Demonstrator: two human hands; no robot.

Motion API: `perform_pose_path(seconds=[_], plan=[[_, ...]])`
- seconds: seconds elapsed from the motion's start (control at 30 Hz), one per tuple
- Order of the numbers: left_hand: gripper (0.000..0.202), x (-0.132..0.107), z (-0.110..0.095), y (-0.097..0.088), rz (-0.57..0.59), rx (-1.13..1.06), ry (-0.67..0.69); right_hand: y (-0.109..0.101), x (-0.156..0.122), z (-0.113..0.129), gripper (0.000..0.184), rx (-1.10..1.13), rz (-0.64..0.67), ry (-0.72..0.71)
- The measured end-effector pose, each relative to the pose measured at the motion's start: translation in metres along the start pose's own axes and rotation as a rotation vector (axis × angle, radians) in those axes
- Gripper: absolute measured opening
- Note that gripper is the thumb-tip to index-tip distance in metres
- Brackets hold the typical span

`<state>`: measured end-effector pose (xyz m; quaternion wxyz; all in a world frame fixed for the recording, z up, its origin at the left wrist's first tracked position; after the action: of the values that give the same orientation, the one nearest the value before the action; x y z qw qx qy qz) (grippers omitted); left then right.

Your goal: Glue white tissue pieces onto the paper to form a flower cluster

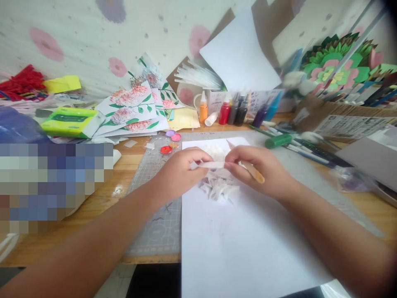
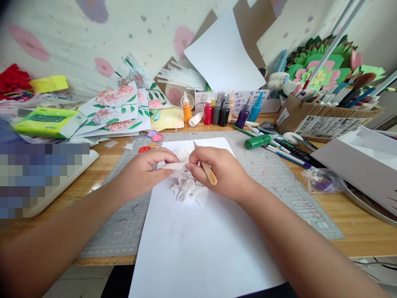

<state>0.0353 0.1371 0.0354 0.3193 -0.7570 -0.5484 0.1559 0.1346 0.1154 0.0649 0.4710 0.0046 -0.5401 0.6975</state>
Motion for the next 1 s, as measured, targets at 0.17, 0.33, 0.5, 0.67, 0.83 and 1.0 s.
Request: perform_pose_path(seconds=[0.17, 0.33, 0.5, 0.67, 0.83, 1.0], plan=[[0.022, 0.006, 0.026, -0.010, 0.009, -0.134, -0.137, -0.006, 0.009, -0.008, 0.015, -0.042, 0.027, 0.028], [0.027, 0.008, 0.044, -0.003, 0.079, -0.152, -0.193, -0.001, 0.026, -0.022, 0.025, 0.053, 0.210, 0.136], [0.030, 0.009, 0.043, 0.003, 0.139, -0.047, -0.184, 0.006, 0.024, -0.028, 0.034, 0.155, 0.201, 0.113], [0.025, 0.010, 0.049, 0.007, 0.189, 0.007, -0.262, 0.005, 0.010, -0.045, 0.027, 0.142, 0.117, 0.093], [0.016, 0.014, 0.052, 0.004, 0.158, -0.055, -0.273, 0.011, 0.009, -0.043, 0.023, 0.013, 0.170, -0.001], [0.005, 0.016, 0.059, -0.007, 0.033, -0.109, -0.308, 0.006, 0.011, -0.030, 0.043, 0.064, 0.174, -0.054]])
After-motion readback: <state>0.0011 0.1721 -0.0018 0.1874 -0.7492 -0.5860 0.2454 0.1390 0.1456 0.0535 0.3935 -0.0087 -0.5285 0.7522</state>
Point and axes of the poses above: each hand's wrist, its own x-axis towards the middle knuckle, its own y-axis out of the palm, z = x × y, the point moved 10 cm from there along x, towards the middle knuckle, and after that the axes turned 8 degrees about -y, right-handed, at the moved point
